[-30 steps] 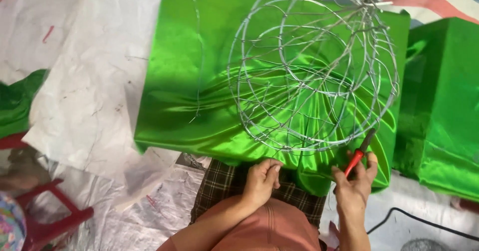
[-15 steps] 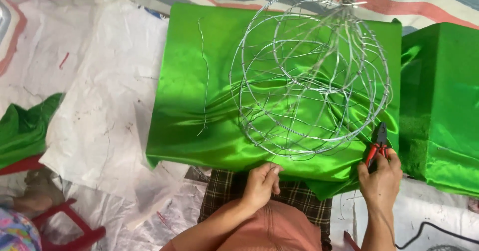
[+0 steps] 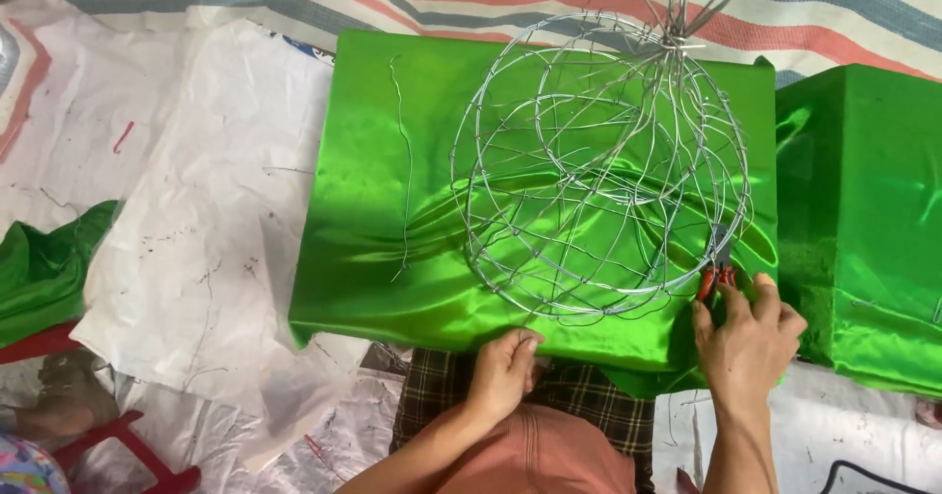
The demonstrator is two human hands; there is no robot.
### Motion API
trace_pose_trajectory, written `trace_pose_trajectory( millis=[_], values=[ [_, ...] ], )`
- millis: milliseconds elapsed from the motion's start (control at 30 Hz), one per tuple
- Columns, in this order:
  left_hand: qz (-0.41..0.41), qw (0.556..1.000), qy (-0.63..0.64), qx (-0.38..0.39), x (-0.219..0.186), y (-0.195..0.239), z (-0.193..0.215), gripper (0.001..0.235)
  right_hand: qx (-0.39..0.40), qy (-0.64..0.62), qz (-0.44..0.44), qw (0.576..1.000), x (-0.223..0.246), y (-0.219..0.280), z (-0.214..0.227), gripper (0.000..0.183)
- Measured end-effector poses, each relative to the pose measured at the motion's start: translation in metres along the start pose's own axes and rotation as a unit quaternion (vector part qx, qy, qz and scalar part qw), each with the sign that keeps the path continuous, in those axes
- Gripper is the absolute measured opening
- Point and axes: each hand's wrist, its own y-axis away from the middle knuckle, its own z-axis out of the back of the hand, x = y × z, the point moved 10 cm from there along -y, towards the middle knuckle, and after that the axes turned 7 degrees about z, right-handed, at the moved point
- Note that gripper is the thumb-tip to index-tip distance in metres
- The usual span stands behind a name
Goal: A person uses pliers to cut and bend thin metal wires to adjust or assemble a wire mesh structure on a green-covered surface.
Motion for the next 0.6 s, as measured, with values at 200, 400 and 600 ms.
trace_pose_trajectory(
  millis=[200,400,600],
  values=[
    [0.032,0.998,0.047,-0.002,0.009,-0.002,0.002,0.016,-0.002,-0.304,0.074,0.950,0.096,0.045,0.041,0.016],
    [0.001,1.000,-0.010,-0.007,-0.003,-0.001,0.013,0.025,-0.039,-0.386,0.182,0.904,0.151,0.055,0.093,0.015],
    [0.007,1.000,0.010,-0.005,0.015,-0.003,0.001,0.037,0.170,-0.420,0.131,0.882,0.207,0.046,0.024,0.039]
  ],
)
